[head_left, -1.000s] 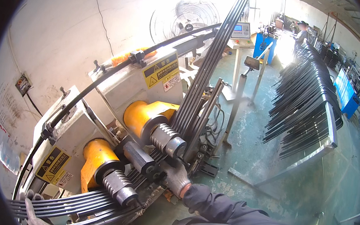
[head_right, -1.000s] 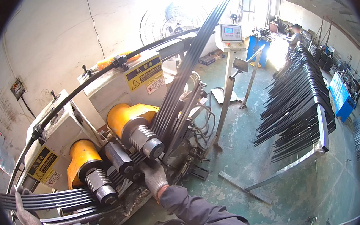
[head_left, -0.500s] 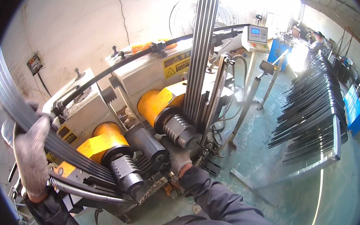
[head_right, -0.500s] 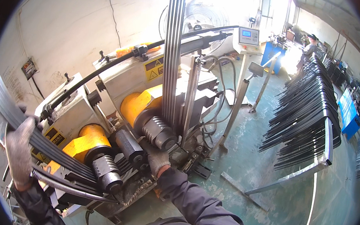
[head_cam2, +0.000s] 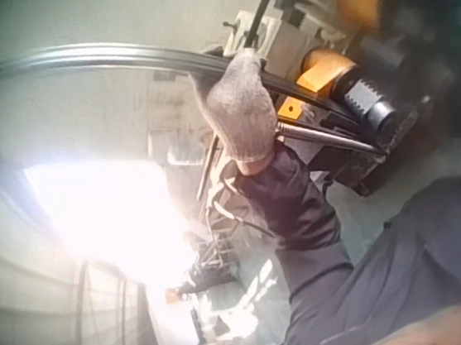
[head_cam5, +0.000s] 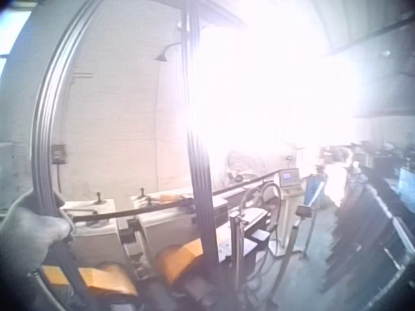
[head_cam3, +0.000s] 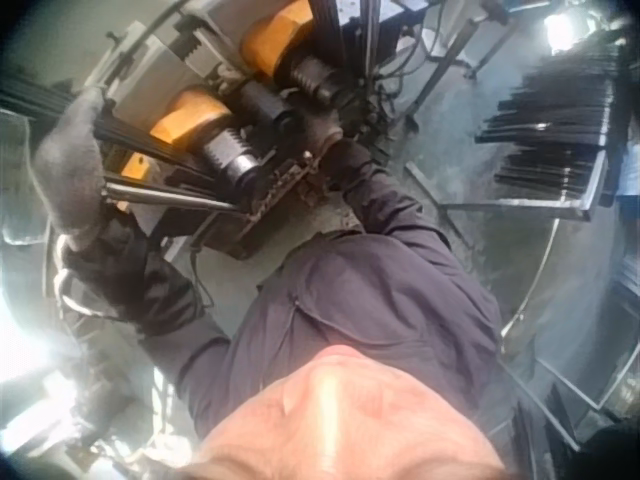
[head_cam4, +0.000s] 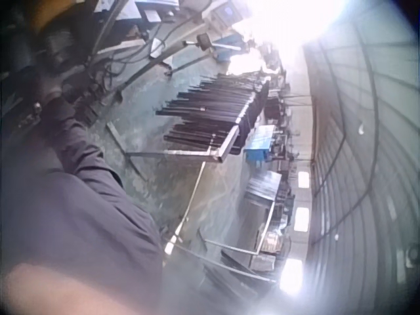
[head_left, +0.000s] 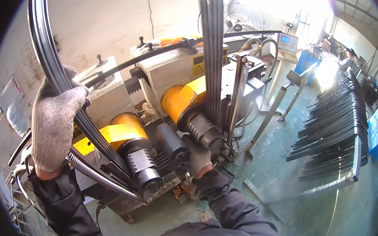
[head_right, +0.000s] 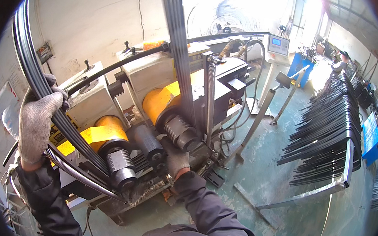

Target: The person repeatedly feeds bundles of straight metal rods into a bending machine, operates the machine to bend them, and then removes the bent rods to place them on a nearby rack. The process is repeated multiple times throughout the clip.

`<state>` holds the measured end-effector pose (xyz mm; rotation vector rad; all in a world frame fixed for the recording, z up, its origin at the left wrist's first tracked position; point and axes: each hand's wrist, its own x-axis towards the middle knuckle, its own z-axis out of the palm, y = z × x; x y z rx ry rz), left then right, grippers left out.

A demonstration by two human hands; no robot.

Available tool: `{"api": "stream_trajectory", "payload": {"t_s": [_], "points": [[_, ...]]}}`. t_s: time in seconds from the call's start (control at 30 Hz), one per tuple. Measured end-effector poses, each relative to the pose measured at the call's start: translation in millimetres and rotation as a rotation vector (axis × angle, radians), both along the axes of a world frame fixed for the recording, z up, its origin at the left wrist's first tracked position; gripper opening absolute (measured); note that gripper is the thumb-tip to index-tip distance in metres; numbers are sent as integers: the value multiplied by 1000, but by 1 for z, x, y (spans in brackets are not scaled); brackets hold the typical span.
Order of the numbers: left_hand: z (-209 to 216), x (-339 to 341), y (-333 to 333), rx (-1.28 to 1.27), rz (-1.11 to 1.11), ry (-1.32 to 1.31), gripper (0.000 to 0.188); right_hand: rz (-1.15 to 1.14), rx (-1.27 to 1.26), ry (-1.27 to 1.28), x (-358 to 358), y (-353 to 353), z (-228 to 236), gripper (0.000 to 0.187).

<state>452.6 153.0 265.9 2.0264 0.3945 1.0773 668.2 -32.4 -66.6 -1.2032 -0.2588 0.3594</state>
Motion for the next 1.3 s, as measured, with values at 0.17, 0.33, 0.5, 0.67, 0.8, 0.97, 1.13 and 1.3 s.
{"api": "stream_trajectory", "payload": {"t_s": [0.17, 0.33, 0.5, 0.67, 0.8, 0.97, 1.13, 1.3], "points": [[-1, -2, 1, -27, -39, -20, 38, -6, -79, -42, -3, -2, 3, 26], [-1, -1, 1, -14, -8, -1, 40, 5, -98, -53, -6, -4, 10, 27], [-1, -2, 3, -10, 8, 8, 41, -16, -42, 57, -4, -1, 8, 27], [0, -1, -1, 14, 43, 21, 41, -36, -312, -325, 3, 1, -5, 28], [4, 2, -9, 7, 72, 18, 39, -43, -214, -198, 6, 5, -12, 30], [6, 1, -10, 23, 78, 31, 40, -159, -238, -351, 7, 10, -13, 32], [11, 4, -10, 71, 174, 53, 46, -164, -157, -277, 6, 13, -15, 33], [48, -1, -16, 89, 278, 23, 52, -83, -183, -307, 10, 9, -20, 28]]}}
